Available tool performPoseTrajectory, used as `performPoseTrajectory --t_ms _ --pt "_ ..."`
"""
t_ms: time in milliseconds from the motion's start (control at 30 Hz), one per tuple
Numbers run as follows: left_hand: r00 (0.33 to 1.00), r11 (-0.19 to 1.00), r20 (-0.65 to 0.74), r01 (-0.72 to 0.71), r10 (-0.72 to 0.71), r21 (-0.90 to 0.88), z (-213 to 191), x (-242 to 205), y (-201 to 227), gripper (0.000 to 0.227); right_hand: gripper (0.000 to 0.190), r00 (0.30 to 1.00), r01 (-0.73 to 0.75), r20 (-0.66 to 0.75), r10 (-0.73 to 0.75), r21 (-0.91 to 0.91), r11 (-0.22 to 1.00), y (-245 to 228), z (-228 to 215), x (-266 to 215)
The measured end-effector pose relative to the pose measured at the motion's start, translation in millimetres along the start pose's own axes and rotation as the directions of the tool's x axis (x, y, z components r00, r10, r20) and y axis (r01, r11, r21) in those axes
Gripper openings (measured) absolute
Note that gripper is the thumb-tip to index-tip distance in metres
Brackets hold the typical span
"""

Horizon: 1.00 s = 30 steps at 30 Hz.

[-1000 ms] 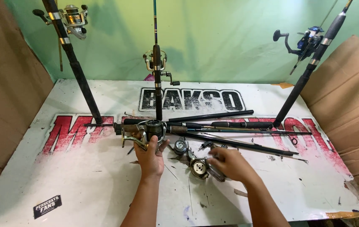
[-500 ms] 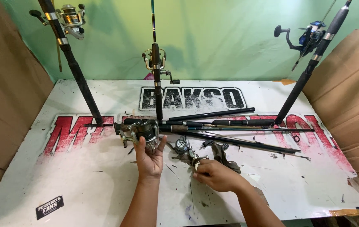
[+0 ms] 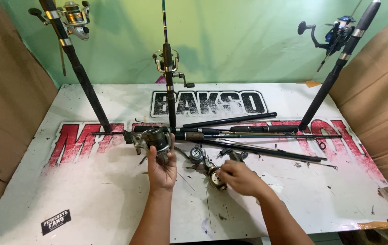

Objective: Servicing and assembling a spinning fishing reel on a workbench.

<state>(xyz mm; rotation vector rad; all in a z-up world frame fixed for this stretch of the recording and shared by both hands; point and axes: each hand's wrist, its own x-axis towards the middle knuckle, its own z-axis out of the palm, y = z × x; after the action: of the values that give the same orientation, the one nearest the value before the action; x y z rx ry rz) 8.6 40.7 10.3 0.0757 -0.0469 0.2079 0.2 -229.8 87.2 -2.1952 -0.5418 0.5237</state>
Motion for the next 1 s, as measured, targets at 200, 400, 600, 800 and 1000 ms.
performPoseTrajectory --t_ms 200,400,600,800,1000 --pt "0.996 0.96 0.046 -0.086 0.077 0.265 22 -3 -11 0.05 0.014 0.914 -0.049 -0.404 0.027 -0.045 0.998 28 -11 -1" --pt "0.995 0.936 -0.029 -0.084 0.1 0.342 33 -18 -30 0.048 0.055 0.867 0.034 -0.489 -0.09 -0.124 0.992 -29 -17 -12" --pt "0.987 0.888 -0.019 -0.137 0.162 0.438 15 -26 -51 0.048 0.094 0.929 0.356 -0.305 -0.209 0.58 0.733 -74 50 15" --pt "0.97 0.824 -0.023 -0.193 0.242 0.532 11 -23 -48 0.048 0.08 0.969 0.184 -0.246 -0.007 0.707 0.683 -52 86 41" --pt "0.952 0.738 0.075 -0.278 0.297 0.615 -16 -13 -55 0.059 0.043 0.982 0.036 -0.174 0.068 0.532 0.846 -43 71 36"
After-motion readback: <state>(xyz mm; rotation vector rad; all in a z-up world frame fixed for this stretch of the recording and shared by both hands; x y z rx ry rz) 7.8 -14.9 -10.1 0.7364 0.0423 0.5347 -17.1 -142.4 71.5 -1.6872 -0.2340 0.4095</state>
